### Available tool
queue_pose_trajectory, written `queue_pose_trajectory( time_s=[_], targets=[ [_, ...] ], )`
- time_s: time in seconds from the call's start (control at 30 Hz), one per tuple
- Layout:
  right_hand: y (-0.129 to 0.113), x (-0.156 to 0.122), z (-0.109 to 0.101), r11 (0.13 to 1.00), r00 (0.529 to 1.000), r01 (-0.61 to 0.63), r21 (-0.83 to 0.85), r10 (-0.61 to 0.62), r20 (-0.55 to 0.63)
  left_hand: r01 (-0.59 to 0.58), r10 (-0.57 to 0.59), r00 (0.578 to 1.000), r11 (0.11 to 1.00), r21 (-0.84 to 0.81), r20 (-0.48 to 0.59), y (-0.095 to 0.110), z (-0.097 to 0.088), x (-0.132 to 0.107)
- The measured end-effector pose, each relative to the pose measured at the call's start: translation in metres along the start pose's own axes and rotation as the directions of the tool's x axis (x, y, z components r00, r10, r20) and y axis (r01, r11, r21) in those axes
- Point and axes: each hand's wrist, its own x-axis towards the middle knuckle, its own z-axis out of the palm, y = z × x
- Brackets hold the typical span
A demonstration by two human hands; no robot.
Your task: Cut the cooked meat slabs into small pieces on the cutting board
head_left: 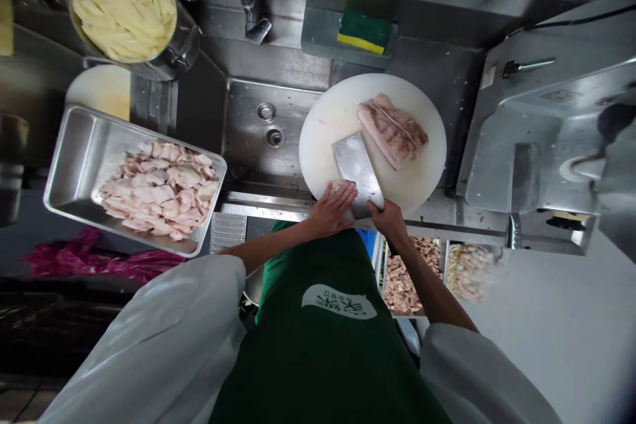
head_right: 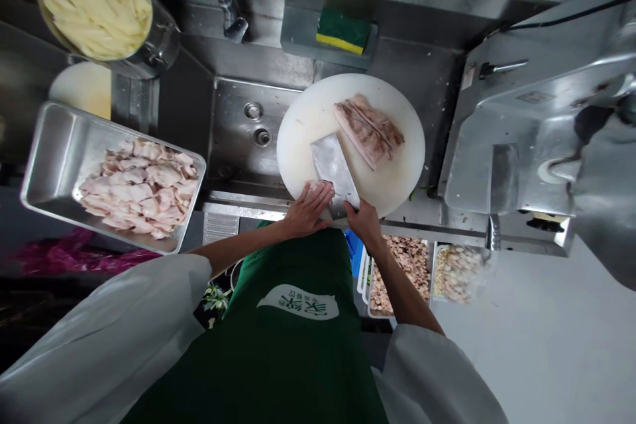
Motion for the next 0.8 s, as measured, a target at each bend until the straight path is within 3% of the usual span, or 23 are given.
queue_pose_trajectory(
  time_s=[0.2, 0.3, 0.4, 0.5, 0.67, 0.8],
  targets=[
    [-0.050, 0.027, -0.001, 0.998, 0.998, 0.001, -0.069, -0.005, -0.057, -0.023, 0.023, 1.000, 0.999, -0.032, -0.010, -0.008, -0.001, -0.005],
    [-0.055, 0.030, -0.017, 0.993, 0.994, -0.001, -0.115, -0.012, -0.106, -0.039, 0.039, 0.999, 0.999, -0.028, 0.007, -0.011, -0.007, -0.011],
    [-0.038, 0.015, -0.035, 0.991, 0.982, -0.033, -0.134, 0.007, -0.189, -0.044, 0.044, 0.999, 0.999, -0.025, 0.029, -0.012, -0.013, -0.016],
    [-0.006, -0.011, -0.042, 0.994, 0.979, -0.065, -0.084, 0.047, -0.199, -0.010, 0.011, 1.000, 0.999, -0.035, 0.028, -0.010, -0.015, -0.016],
    [0.042, -0.045, -0.028, 0.985, 0.973, -0.129, 0.116, 0.149, -0.174, 0.149, -0.153, 0.987, 0.984, -0.094, -0.043, -0.009, -0.008, -0.003],
    [0.053, -0.046, -0.022, 0.935, 0.960, -0.118, 0.334, 0.194, -0.203, 0.208, -0.241, 0.965, 0.944, -0.256, -0.105, -0.015, -0.004, 0.009]
  ],
)
